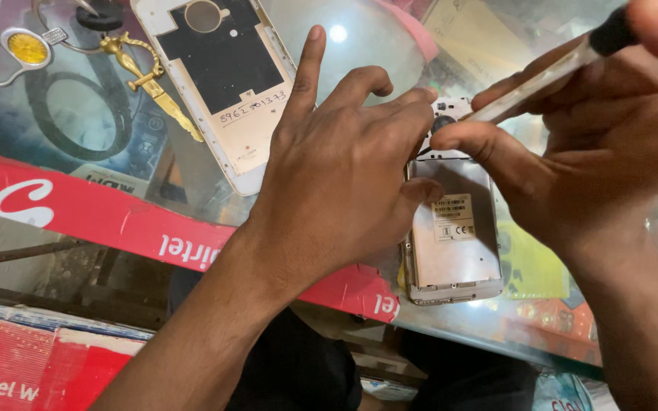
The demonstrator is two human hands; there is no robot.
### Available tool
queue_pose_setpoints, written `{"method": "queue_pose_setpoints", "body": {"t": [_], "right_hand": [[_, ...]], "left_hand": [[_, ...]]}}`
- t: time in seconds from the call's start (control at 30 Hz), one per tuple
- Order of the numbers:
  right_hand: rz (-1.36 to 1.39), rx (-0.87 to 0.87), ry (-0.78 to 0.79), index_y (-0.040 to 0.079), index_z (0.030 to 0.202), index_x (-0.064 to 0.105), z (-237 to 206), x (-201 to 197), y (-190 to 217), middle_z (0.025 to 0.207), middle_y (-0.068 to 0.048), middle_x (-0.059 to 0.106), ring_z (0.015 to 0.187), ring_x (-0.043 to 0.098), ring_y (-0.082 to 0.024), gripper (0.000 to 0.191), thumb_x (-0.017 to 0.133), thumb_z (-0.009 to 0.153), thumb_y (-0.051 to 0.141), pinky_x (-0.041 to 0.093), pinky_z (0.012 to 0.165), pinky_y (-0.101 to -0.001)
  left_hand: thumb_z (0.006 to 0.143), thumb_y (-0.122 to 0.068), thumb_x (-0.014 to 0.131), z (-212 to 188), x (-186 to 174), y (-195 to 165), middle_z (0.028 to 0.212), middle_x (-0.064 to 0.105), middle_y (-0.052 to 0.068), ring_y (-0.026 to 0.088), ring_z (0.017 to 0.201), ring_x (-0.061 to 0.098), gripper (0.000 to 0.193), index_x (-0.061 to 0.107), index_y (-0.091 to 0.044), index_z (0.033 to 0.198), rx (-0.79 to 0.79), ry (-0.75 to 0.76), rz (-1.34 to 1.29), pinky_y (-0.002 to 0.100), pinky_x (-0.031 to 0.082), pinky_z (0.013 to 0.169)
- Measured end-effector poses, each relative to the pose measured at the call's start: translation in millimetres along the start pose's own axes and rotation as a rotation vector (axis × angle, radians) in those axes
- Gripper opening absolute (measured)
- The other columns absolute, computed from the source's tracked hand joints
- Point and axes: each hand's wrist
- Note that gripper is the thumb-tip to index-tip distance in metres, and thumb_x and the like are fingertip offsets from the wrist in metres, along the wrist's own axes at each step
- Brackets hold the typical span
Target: The person removes the old battery from a disassembled smartphone and installs a new one. They align the new battery, press it into place, and use a screwdriver to secure internal components.
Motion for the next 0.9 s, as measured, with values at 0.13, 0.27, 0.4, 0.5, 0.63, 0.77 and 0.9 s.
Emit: {"method": "queue_pose_setpoints", "body": {"t": [0.13, 0.27, 0.4, 0.5, 0.63, 0.77, 0.9], "right_hand": [[0.144, 0.217, 0.011, -0.003, 0.142, 0.019, -5, -5, -2, 0.106, -0.026, 0.071, 0.093, 0.077, -0.031, 0.082, 0.083, 0.091, -0.001, 0.067, 0.083, -0.0354], [0.386, 0.353, -0.021, 0.001, 0.142, 0.007, -10, -6, -10, 0.110, -0.018, 0.077, 0.099, 0.081, -0.024, 0.089, 0.083, 0.095, 0.010, 0.070, 0.093, -0.0305], [-0.011, -0.038, 0.039, 0.010, 0.148, 0.012, -12, -1, -17, 0.096, -0.026, 0.069, 0.089, 0.078, -0.033, 0.095, 0.087, 0.090, 0.001, 0.064, 0.079, -0.0381], [-0.087, 0.036, 0.043, 0.007, 0.142, 0.014, -12, 2, -16, 0.088, -0.025, 0.070, 0.081, 0.077, -0.032, 0.097, 0.089, 0.080, 0.006, 0.063, 0.070, -0.0394], [0.449, 0.272, -0.014, 0.004, 0.142, 0.001, -14, 2, -7, 0.118, -0.019, 0.075, 0.106, 0.079, -0.024, 0.091, 0.082, 0.101, 0.006, 0.069, 0.098, -0.0294], [0.199, 0.015, 0.035, 0.011, 0.151, 0.006, -9, 1, -6, 0.114, -0.023, 0.071, 0.102, 0.079, -0.030, 0.092, 0.078, 0.098, -0.007, 0.070, 0.096, -0.0343], [0.046, -0.080, 0.024, 0.011, 0.148, 0.008, -5, 6, -4, 0.109, -0.028, 0.066, 0.098, 0.076, -0.038, 0.100, 0.086, 0.088, -0.008, 0.067, 0.089, -0.0398]], "left_hand": [[0.075, -0.019, 0.089, 1, -1, 0, 0.115, 0.077, 0.007, 0.031, 0.128, 0.060, 0.041, 0.073, -0.003, 0.110, 0.014, -0.002, 0.011, 0.062, 0.013, 0.128], [0.075, -0.021, 0.088, 0, -1, 0, 0.121, 0.075, 0.009, 0.031, 0.128, 0.059, 0.042, 0.073, -0.002, 0.110, 0.008, -0.021, -0.008, 0.062, 0.013, 0.128], [0.080, -0.020, 0.086, 0, 1, 1, 0.119, 0.076, 0.008, 0.032, 0.128, 0.060, 0.037, 0.073, -0.001, 0.109, 0.015, -0.027, 0.000, 0.063, 0.013, 0.128], [0.081, -0.017, 0.084, 0, 1, 2, 0.117, 0.077, 0.008, 0.032, 0.128, 0.060, 0.039, 0.072, 0.000, 0.114, 0.013, -0.028, -0.004, 0.063, 0.012, 0.128], [0.079, -0.011, 0.081, -1, -1, 2, 0.119, 0.076, 0.009, 0.031, 0.128, 0.061, 0.038, 0.072, 0.001, 0.114, 0.010, -0.023, 0.014, 0.062, 0.013, 0.130], [0.080, -0.012, 0.081, -1, -1, 2, 0.120, 0.076, 0.010, 0.033, 0.130, 0.059, 0.037, 0.072, 0.000, 0.113, 0.030, -0.043, -0.026, 0.064, 0.010, 0.129], [0.077, -0.009, 0.081, 0, 0, 3, 0.108, 0.078, 0.009, 0.031, 0.126, 0.062, 0.040, 0.073, 0.000, 0.115, 0.002, -0.007, 0.015, 0.066, 0.009, 0.128]]}}
Point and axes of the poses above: each hand's wrist, its own z-axis towards the middle knuckle, its own x-axis out of the palm, y = z × x
